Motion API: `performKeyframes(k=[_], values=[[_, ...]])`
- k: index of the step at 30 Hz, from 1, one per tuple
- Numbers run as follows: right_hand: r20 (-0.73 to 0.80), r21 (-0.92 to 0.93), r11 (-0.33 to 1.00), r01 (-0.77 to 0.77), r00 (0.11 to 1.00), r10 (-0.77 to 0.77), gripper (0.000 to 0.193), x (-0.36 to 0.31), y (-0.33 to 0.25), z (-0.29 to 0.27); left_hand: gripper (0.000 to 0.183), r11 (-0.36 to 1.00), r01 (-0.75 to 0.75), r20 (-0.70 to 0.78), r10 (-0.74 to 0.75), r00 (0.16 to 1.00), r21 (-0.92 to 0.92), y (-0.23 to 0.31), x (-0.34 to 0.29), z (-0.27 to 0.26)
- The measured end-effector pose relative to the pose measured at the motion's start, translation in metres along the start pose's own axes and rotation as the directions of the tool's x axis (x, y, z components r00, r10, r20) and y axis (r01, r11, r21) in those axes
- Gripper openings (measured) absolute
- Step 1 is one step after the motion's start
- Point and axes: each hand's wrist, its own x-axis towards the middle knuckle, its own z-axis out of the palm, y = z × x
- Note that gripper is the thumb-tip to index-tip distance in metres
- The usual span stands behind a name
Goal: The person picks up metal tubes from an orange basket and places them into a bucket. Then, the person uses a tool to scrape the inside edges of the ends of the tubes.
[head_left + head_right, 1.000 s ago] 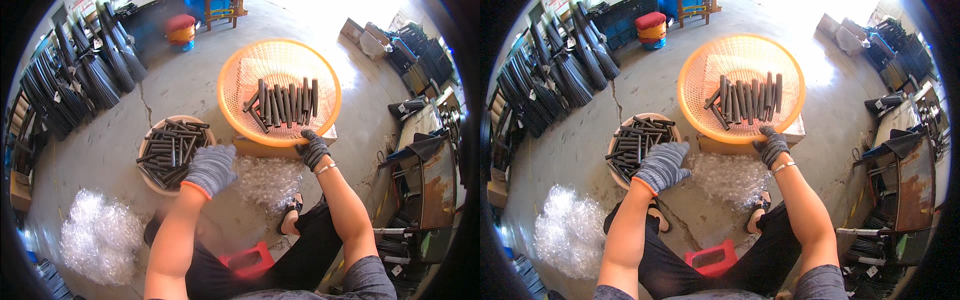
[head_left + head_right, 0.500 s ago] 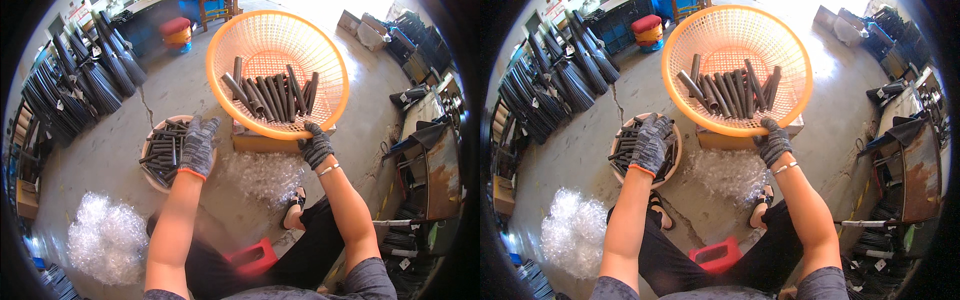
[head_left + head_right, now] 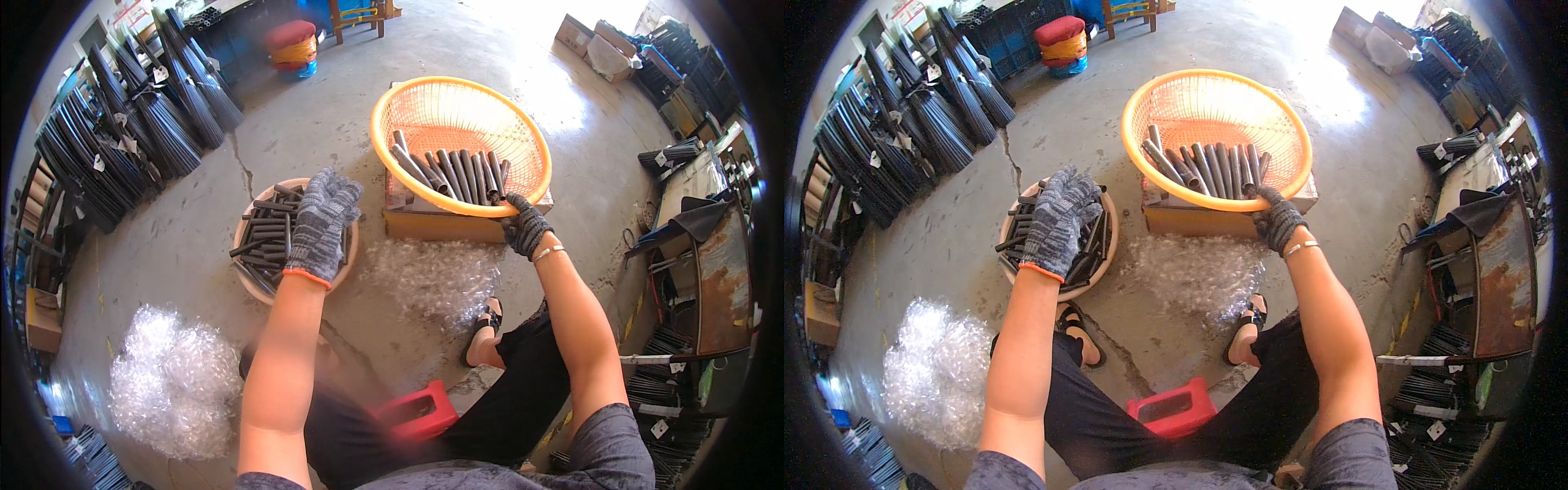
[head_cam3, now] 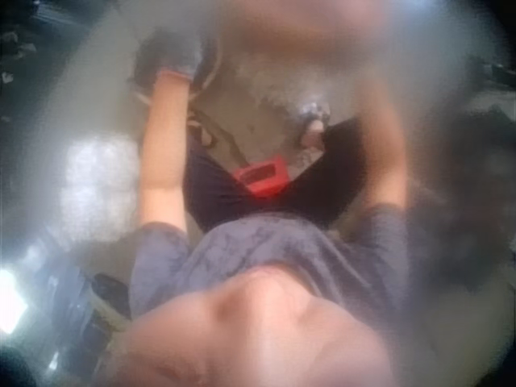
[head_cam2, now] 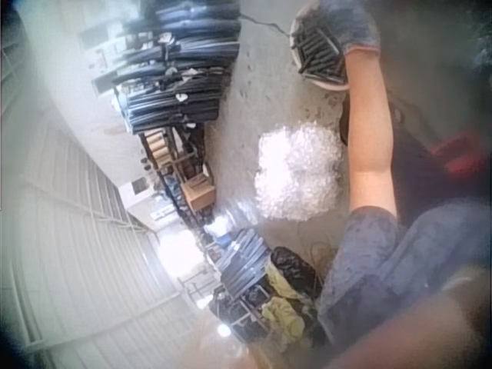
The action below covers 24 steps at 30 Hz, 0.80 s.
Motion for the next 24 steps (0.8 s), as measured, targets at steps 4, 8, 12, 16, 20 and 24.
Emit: performKeyframes(k=[4, 8, 12, 16, 20, 24], values=[[-0.14, -0.295, 0.954, 0.055, 0.985, -0.1, 0.054, 0.013, -0.018, -0.018, 0.039, 0.999, -0.04, 0.054, 0.039, 0.998, 0.021, 0.0, 0.002, -0.006], [-0.155, -0.692, 0.518, 0.503, 0.597, -0.787, 0.071, 0.001, -0.033, -0.019, 0.044, 0.989, -0.03, -0.008, 0.031, 0.999, 0.145, 0.01, -0.007, -0.002], [0.18, -0.596, 0.274, 0.755, 0.458, -0.871, 0.055, 0.005, -0.026, -0.013, 0.047, 0.995, -0.048, 0.004, 0.048, 0.999, 0.086, 0.013, -0.009, 0.001], [0.532, -0.569, -0.006, 0.822, 0.363, -0.765, 0.05, -0.018, -0.011, 0.036, 0.051, 0.994, -0.095, -0.009, 0.095, 0.995, 0.05, 0.014, -0.008, 0.001], [0.718, -0.695, -0.433, 0.575, 0.586, -0.375, 0.037, 0.007, 0.0, 0.098, 0.053, 0.974, -0.116, 0.005, 0.118, 0.993, 0.196, 0.015, -0.003, -0.003], [0.501, -0.76, -0.605, 0.237, 0.807, -0.313, 0.046, 0.029, 0.012, 0.141, 0.065, 0.993, -0.089, 0.045, 0.086, 0.995, 0.08, 0.022, -0.006, -0.003]])
